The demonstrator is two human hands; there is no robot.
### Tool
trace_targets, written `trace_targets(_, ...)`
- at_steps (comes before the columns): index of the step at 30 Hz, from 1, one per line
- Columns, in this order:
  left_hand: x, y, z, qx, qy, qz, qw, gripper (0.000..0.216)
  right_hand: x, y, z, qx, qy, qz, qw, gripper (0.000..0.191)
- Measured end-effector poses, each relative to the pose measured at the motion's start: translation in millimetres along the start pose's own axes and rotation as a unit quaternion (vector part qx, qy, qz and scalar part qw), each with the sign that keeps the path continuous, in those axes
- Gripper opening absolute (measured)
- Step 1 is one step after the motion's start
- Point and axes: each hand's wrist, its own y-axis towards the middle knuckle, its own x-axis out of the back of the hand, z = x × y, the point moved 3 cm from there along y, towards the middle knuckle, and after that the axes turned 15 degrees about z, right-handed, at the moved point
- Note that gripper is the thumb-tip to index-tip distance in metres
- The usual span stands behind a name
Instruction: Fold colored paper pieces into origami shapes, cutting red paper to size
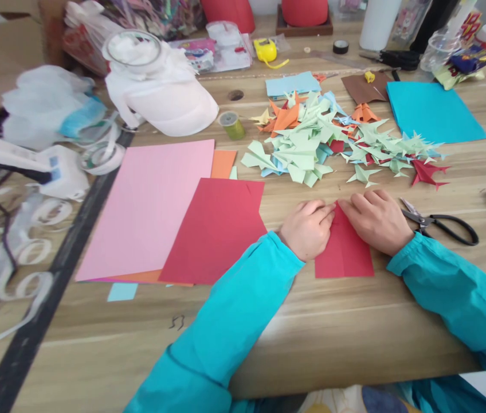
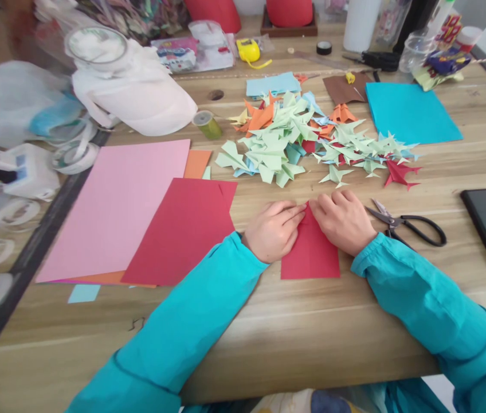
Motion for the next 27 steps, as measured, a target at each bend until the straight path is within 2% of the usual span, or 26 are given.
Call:
trace_targets(5,-0.7,0.4,0.0,0.003,-0.008,0.009,1.000,0.032,1.6,0.2,1.1,-0.003,-0.001,0.015,1.000,0.029)
trace_targets(14,-2.4,1.5,-1.8,0.004,0.019,0.025,1.000,0.033,1.5,0.0,3.7,-0.010,-0.034,0.002,0.999,0.029)
trace_targets(20,-1.8,1.4,-1.8,0.009,0.021,0.007,1.000,0.031,-0.4,-0.1,2.5,-0.008,-0.002,0.008,1.000,0.030)
trace_targets(27,-1.8,0.7,-0.6,0.013,-0.001,0.017,1.000,0.032,-2.0,0.0,0.3,-0.027,0.027,0.020,0.999,0.030)
